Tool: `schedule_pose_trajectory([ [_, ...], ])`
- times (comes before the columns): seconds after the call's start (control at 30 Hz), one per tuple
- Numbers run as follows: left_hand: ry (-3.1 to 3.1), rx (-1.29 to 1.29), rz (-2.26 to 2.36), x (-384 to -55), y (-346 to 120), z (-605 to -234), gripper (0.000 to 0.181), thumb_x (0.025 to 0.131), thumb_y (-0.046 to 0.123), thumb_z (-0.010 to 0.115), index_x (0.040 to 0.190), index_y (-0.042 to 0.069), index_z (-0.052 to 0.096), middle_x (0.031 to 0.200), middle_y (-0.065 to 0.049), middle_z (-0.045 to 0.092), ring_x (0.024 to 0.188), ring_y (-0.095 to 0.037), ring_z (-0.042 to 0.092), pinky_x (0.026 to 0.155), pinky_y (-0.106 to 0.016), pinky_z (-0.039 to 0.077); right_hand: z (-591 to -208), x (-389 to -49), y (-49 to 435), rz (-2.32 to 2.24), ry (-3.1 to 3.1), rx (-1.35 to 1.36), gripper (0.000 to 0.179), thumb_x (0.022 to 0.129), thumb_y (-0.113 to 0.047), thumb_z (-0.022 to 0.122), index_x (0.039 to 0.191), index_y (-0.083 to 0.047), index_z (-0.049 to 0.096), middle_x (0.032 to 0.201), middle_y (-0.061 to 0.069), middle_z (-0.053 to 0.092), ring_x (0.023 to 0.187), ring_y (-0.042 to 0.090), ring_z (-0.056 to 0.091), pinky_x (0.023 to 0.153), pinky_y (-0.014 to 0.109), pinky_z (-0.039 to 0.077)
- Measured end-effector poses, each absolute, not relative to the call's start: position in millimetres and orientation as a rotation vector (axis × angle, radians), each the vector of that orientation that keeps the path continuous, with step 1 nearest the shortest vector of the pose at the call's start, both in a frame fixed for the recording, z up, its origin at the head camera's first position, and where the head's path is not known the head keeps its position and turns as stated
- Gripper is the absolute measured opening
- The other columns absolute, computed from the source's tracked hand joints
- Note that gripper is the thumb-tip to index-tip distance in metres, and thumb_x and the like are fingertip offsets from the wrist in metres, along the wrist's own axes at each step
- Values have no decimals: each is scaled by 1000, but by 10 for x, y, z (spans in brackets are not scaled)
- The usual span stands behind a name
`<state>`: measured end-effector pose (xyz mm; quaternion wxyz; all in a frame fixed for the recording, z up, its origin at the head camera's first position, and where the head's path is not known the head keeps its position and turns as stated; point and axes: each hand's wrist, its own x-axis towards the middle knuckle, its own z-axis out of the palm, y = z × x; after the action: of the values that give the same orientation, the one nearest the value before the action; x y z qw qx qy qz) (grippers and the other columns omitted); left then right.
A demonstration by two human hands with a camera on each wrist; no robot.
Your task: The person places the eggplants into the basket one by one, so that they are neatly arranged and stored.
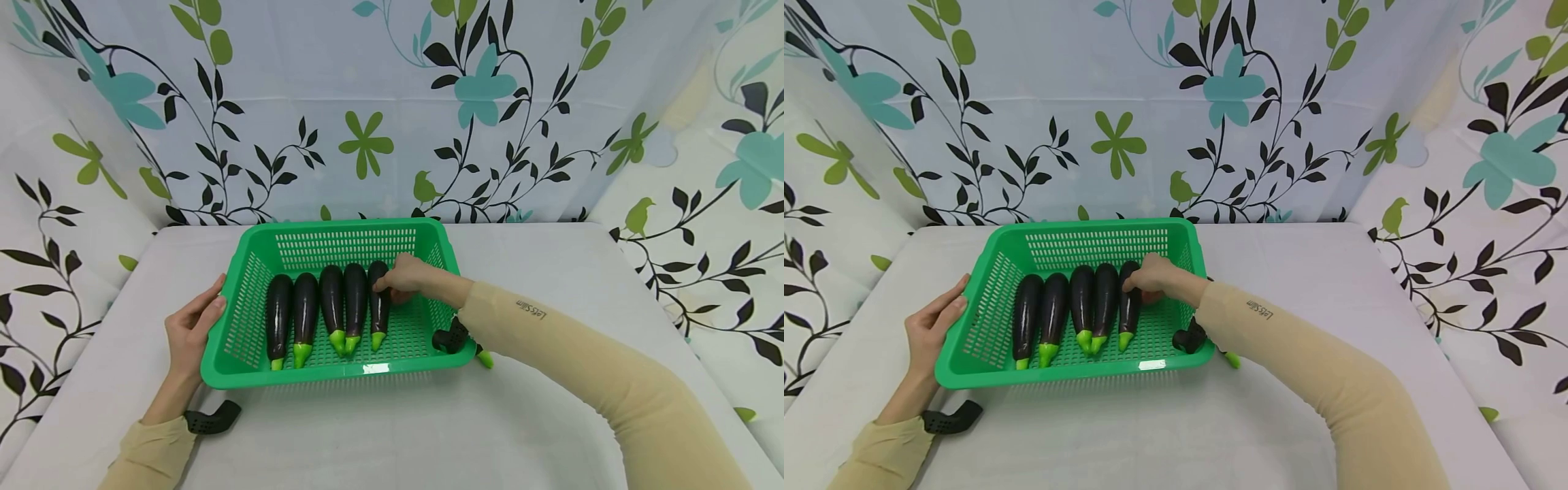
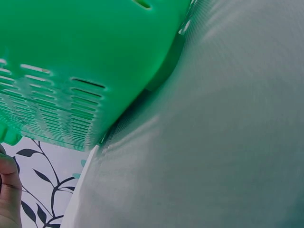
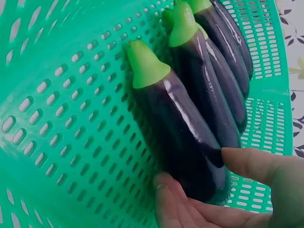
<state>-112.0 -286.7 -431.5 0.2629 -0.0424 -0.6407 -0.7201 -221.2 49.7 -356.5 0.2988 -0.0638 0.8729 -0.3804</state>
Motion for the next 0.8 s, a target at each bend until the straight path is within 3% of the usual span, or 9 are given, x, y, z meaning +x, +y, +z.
schedule_pose_trajectory([
  [0.1,-1737,-111,-1944,-1118,-2867,-4315,36,92,-5,57,127,-12,60,122,2,72,104,-6,70,80,-13,54,-3568,-2209,492,-989,2335,-175,29,93,-23,71,97,6,68,90,19,68,88,32,69,85,42,57],
  [0.2,-1738,-109,-1942,-1115,-2864,-4313,36,92,-5,57,127,-13,60,122,3,72,105,-6,70,80,-13,54,-3566,-2221,475,-921,2407,-191,26,94,-27,69,83,-4,61,80,13,63,75,27,63,76,38,55],
  [0.33,-1734,-121,-1943,-1116,-2860,-4309,36,92,-5,57,127,-13,60,122,2,71,104,-6,70,80,-13,54,-3543,-2241,442,-851,2526,-219,44,95,-29,67,62,-15,42,57,0,40,52,16,40,55,32,38],
  [0.43,-1729,-131,-1944,-1121,-2857,-4308,36,92,-5,57,127,-14,59,122,2,71,104,-6,70,80,-13,54,-3516,-2243,427,-870,2581,-228,52,94,-27,66,56,-17,34,50,-3,28,46,13,25,48,28,26],
  [0.8,-1758,-107,-1916,-1124,-2864,-4315,36,92,-5,57,126,-13,60,121,4,72,104,-5,70,80,-12,53,-3400,-2150,344,-684,2703,-408,48,96,-27,66,60,-16,36,52,-3,29,46,12,29,46,26,29],
])
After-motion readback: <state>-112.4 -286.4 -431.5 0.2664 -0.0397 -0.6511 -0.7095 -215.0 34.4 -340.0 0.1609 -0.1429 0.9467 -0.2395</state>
